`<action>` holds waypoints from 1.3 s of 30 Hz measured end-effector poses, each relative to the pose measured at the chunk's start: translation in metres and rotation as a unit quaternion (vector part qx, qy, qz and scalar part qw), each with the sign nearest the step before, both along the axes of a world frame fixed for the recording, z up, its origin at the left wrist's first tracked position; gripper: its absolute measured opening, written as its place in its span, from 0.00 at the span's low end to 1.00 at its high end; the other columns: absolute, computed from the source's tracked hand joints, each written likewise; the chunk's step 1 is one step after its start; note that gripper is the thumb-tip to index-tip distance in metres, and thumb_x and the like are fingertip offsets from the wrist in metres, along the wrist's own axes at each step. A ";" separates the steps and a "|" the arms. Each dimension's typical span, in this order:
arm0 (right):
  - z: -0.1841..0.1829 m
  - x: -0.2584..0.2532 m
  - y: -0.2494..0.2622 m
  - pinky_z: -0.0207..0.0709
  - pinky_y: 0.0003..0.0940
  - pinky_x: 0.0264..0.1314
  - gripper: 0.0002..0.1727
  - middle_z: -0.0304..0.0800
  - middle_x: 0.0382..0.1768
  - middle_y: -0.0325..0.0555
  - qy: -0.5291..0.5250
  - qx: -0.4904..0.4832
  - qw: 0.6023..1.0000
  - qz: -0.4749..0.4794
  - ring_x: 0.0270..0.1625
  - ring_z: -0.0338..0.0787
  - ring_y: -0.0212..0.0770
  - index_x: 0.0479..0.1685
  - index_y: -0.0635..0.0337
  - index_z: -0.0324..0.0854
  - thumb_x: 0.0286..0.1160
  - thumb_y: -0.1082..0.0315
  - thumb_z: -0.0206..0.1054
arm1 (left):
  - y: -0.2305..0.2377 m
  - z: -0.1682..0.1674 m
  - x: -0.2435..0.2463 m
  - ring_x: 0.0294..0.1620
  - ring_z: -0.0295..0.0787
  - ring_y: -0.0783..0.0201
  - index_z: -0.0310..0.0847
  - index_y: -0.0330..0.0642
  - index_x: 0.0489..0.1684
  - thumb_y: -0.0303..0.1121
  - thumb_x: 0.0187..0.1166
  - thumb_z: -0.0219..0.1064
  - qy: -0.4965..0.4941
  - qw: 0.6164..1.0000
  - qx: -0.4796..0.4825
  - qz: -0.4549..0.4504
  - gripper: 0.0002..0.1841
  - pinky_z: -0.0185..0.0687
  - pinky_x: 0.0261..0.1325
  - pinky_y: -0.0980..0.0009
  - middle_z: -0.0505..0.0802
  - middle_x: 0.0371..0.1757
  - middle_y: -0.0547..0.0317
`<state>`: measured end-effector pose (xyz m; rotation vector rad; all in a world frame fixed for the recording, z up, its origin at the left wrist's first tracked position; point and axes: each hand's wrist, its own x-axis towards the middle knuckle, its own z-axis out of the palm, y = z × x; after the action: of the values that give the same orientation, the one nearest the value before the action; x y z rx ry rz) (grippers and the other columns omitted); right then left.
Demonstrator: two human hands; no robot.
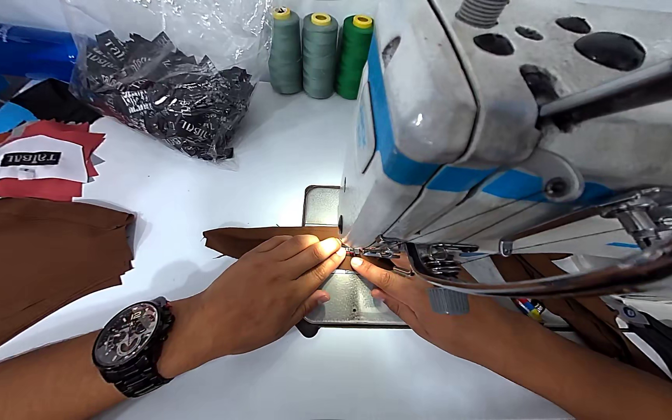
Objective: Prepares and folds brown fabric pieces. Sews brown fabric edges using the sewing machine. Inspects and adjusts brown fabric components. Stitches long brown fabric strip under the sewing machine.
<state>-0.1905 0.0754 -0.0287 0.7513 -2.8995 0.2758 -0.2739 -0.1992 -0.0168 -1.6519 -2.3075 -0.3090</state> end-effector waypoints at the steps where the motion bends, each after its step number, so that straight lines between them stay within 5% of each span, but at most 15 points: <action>1: -0.001 0.000 0.000 0.84 0.43 0.59 0.24 0.93 0.55 0.34 0.002 -0.001 1.000 0.002 0.59 0.90 0.39 0.72 0.34 0.84 0.91 0.48 0.46 | 0.000 0.000 0.000 0.73 0.81 0.61 0.84 0.48 0.73 0.49 0.92 0.41 0.000 1.000 -0.002 0.002 0.28 0.71 0.77 0.67 0.88 0.71 0.60; 35: 0.002 0.001 0.000 0.82 0.45 0.61 0.23 0.92 0.54 0.35 0.013 -0.003 1.000 -0.009 0.63 0.88 0.40 0.72 0.25 0.85 0.91 0.47 0.46 | 0.003 0.003 0.000 0.68 0.84 0.62 0.88 0.48 0.67 0.46 0.91 0.45 0.018 1.000 -0.003 -0.001 0.25 0.74 0.71 0.68 0.91 0.67 0.62; 37: 0.007 0.000 -0.001 0.83 0.44 0.59 0.24 0.94 0.50 0.35 -0.005 -0.008 1.000 -0.014 0.60 0.90 0.39 0.69 0.28 0.87 0.91 0.46 0.46 | 0.003 0.004 -0.001 0.69 0.83 0.62 0.87 0.48 0.68 0.46 0.91 0.44 0.018 1.000 -0.007 0.004 0.26 0.73 0.72 0.68 0.90 0.68 0.62; 39: 0.033 0.000 -0.005 0.81 0.42 0.54 0.23 0.93 0.41 0.39 -0.097 -0.009 0.995 -0.037 0.52 0.91 0.40 0.57 0.39 0.92 0.91 0.47 0.49 | 0.005 0.003 -0.003 0.71 0.83 0.61 0.88 0.47 0.67 0.45 0.90 0.44 0.012 1.000 -0.006 0.008 0.26 0.73 0.74 0.67 0.91 0.68 0.61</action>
<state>-0.1900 0.0700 0.0041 0.6462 -3.0927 0.3868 -0.2770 -0.1945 -0.0136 -1.6333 -2.3087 -0.2714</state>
